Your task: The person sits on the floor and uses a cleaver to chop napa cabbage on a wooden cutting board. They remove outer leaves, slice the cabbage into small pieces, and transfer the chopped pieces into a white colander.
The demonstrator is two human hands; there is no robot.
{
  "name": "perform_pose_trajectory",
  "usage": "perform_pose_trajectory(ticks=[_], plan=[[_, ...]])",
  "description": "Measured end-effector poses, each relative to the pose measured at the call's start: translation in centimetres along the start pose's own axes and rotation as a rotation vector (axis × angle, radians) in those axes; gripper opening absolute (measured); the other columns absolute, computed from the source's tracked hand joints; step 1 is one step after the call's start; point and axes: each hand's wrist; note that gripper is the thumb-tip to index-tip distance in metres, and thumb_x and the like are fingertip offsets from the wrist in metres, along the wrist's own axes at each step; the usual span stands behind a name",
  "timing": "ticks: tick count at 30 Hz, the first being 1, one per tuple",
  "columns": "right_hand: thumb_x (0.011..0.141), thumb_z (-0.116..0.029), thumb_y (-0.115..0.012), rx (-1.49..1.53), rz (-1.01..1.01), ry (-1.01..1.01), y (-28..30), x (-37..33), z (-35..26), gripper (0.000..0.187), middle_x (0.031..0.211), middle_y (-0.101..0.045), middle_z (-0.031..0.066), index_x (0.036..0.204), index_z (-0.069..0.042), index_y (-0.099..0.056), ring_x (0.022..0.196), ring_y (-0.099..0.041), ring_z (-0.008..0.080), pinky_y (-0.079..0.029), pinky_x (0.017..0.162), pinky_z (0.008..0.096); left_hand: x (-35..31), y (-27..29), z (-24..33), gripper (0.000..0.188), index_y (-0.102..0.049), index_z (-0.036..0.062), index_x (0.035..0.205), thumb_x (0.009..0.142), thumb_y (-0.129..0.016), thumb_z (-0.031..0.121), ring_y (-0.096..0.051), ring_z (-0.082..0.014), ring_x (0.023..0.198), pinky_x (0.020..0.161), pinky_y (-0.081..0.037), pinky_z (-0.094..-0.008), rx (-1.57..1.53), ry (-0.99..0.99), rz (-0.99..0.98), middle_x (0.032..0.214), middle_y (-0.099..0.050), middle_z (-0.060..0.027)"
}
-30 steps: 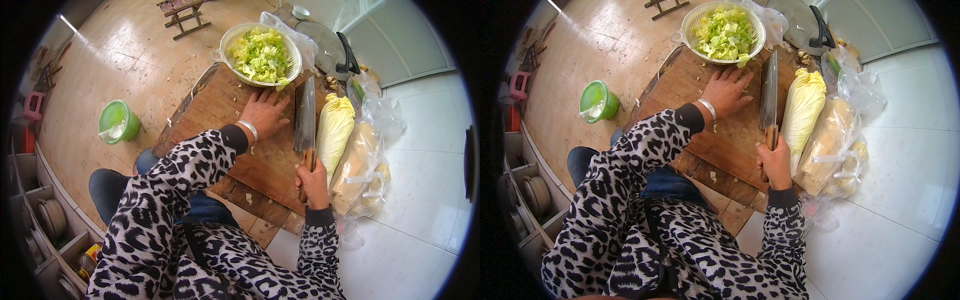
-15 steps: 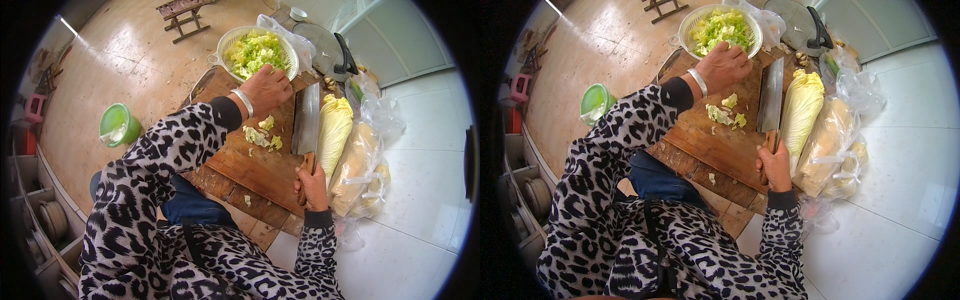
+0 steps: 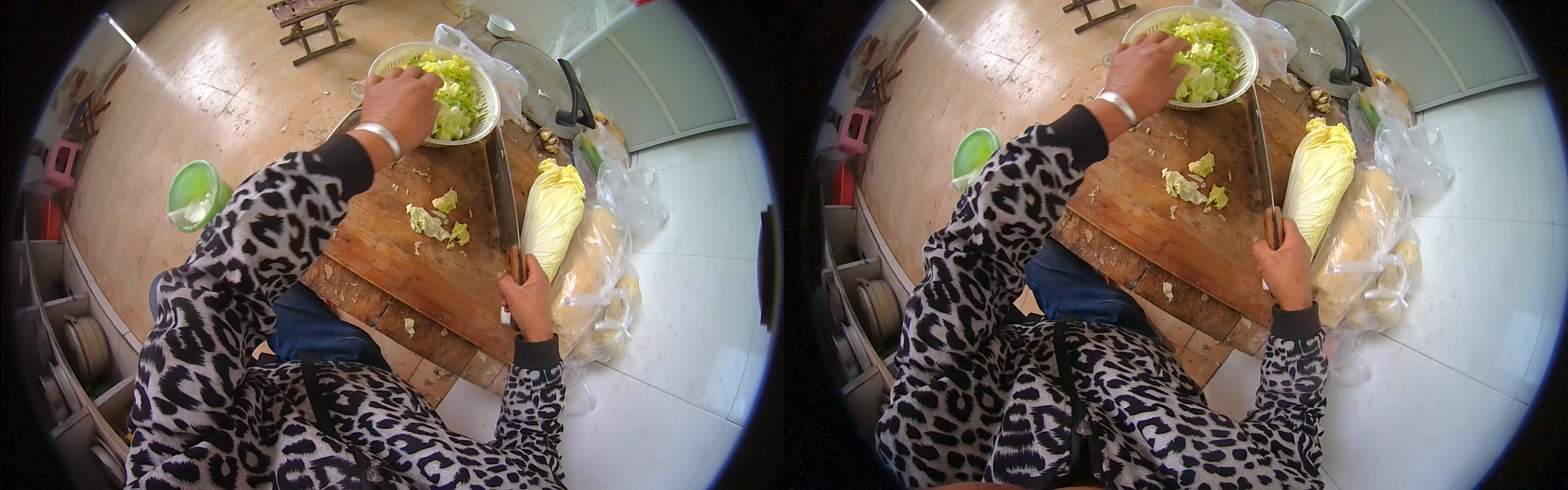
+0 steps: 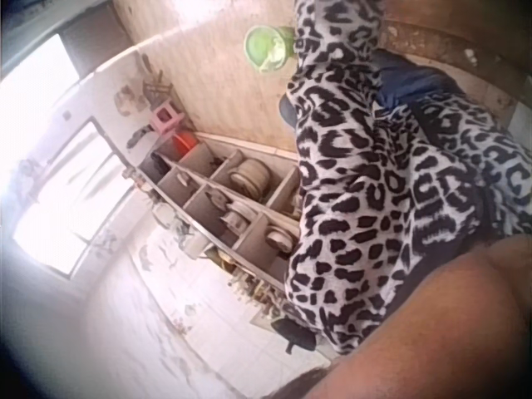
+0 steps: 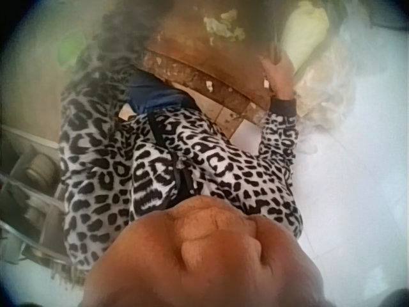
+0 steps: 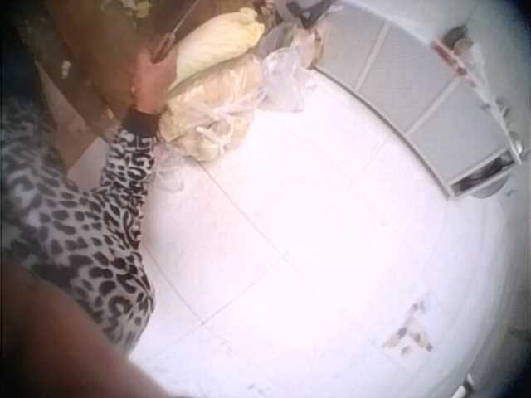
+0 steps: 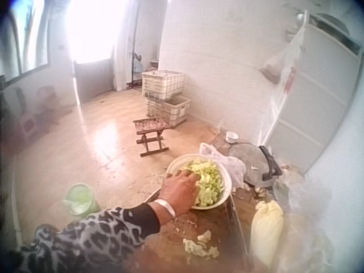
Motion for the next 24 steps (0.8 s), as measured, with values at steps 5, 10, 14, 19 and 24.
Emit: perform_pose_trajectory(ticks=[5, 10, 14, 19, 24], plan=[[0.088, -0.011, -0.067, 0.054, 0.005, 0.004, 0.2, 0.5, 0.3, 0.024, 0.07, -0.054, 0.001, 0.109, -0.002, -0.058, 0.052, -0.052, 0.0093, -0.044, 0.048, 0.0273, -5.8, 1.9, -2.4, 0.031, -0.064, 0.0065, 0.119, 0.097, -0.062, 0.028, -0.059, -0.0315, 0.116, 0.101, -0.043, -0.0479, -0.372, 0.049, 0.08, 0.119, -0.066, -0.0089], [0.088, -0.011, -0.067, 0.03, -0.033, 0.002, -0.2, 0.0, 0.2, 0.024, 0.07, -0.054, 0.0018, 0.108, -0.002, -0.057, 0.053, -0.052, 0.0098, -0.044, 0.049, 0.0282, -11.6, -0.1, -3.3, 0.044, -0.056, 0.0056, 0.134, 0.099, -0.06, 0.031, -0.051, -0.0327, 0.13, 0.11, -0.038, -0.0465, -0.183, 0.326, -0.246, 0.138, -0.057, -0.0135], [0.087, -0.012, -0.068, 0.001, -0.03, -0.054, -0.9, -1.6, 0.5, 0.024, 0.071, -0.055, 0.0022, 0.106, -0.001, -0.057, 0.057, -0.051, 0.0111, -0.044, 0.053, 0.0292, -10.9, -3.2, -2.6, 0.053, -0.054, 0.0046, 0.138, 0.099, -0.055, 0.041, -0.04, -0.0313, 0.144, 0.119, -0.027, -0.0473, -0.062, 0.142, -0.265, 0.149, -0.05, -0.0152], [0.084, -0.013, -0.069, -0.098, -0.008, -0.013, -2.0, -4.7, 1.0, 0.026, 0.072, -0.053, 0.0057, 0.103, 0.0, -0.057, 0.064, -0.05, 0.0142, -0.046, 0.061, 0.0312, -11.9, -4.2, -0.2, 0.064, -0.047, 0.0018, 0.145, 0.103, -0.046, 0.05, -0.032, -0.0334, 0.149, 0.124, -0.02, -0.0466, -0.125, -0.058, -0.424, 0.155, -0.043, -0.018], [0.083, -0.015, -0.069, -0.151, -0.093, -0.023, -2.8, -7.9, 0.1, 0.027, 0.071, -0.051, 0.0079, 0.102, -0.001, -0.057, 0.065, -0.049, 0.0161, -0.046, 0.063, 0.0328, -14.1, -2.6, 1.9, 0.063, -0.047, 0.0031, 0.145, 0.102, -0.05, 0.049, -0.036, -0.0348, 0.146, 0.123, -0.023, -0.0475, -0.331, -0.223, -0.467, 0.153, -0.045, -0.0188]])
Point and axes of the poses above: each hand's wrist, its own x-axis towards the middle knuckle, its own y-axis out of the back of the hand, z = x × y
